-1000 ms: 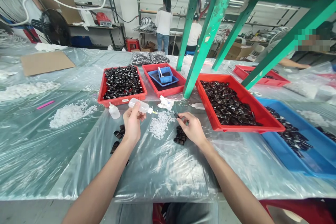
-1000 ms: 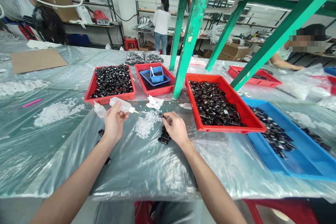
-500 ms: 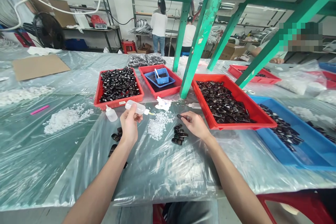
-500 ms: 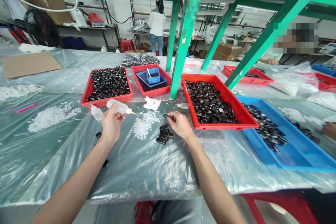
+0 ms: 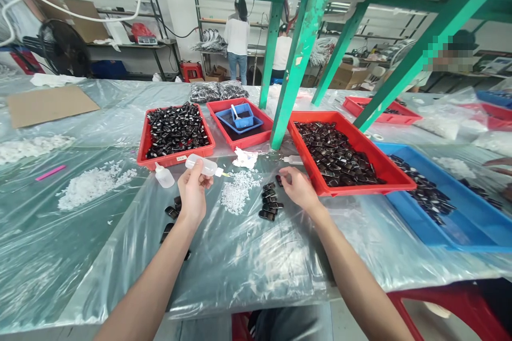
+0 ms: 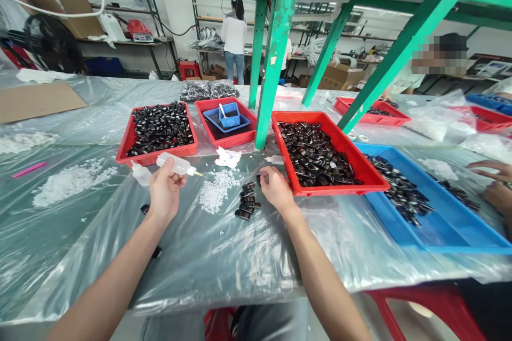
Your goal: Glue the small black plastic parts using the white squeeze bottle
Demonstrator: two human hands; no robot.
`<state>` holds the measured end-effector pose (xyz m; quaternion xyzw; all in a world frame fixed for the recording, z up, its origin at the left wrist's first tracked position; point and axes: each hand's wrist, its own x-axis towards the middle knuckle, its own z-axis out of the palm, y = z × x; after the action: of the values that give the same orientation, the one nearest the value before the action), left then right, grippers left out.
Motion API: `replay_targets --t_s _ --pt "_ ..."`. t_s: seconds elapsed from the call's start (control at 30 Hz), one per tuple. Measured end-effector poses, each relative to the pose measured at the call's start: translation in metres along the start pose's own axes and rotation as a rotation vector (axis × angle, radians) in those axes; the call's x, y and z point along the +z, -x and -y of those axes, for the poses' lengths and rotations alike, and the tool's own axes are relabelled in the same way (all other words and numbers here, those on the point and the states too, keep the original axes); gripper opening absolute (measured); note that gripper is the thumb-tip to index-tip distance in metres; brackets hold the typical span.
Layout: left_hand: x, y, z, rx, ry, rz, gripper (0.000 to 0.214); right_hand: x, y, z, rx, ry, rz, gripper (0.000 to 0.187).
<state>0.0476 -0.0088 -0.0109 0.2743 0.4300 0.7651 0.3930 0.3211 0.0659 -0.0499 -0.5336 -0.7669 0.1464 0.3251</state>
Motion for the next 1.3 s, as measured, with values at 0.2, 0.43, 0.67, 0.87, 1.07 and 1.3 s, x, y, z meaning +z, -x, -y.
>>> replay_targets --t_s 0.2,0.43,0.67,0.87,1.07,1.3 --pt "0.0 0.001 0.001 0.001 -0.012 0.005 0.042 0.005 0.005 0.004 0.071 0.153 0.015 0.011" --pt "-0.001 0.0 0.004 0.006 -0.02 0.004 0.041 -0.003 0.004 0.035 -0.022 -0.191 -0.054 0.018" --pt "0.001 0.002 0.004 -0.002 -0.011 0.006 0.04 0.007 0.017 0.061 -0.026 -0.606 0.037 0.029" --pt "0.007 0.008 0.002 0.008 0.028 0.048 0.042 0.017 0.028 0.076 0.039 -0.831 0.23 0.036" --pt "0.009 0.013 0.002 0.012 0.02 0.101 0.041 0.02 0.033 0.083 0.084 -0.853 0.306 0.04" --pt "0.009 0.014 0.004 0.036 -0.046 0.152 0.039 0.02 0.033 0.082 0.058 -0.824 0.319 0.038"
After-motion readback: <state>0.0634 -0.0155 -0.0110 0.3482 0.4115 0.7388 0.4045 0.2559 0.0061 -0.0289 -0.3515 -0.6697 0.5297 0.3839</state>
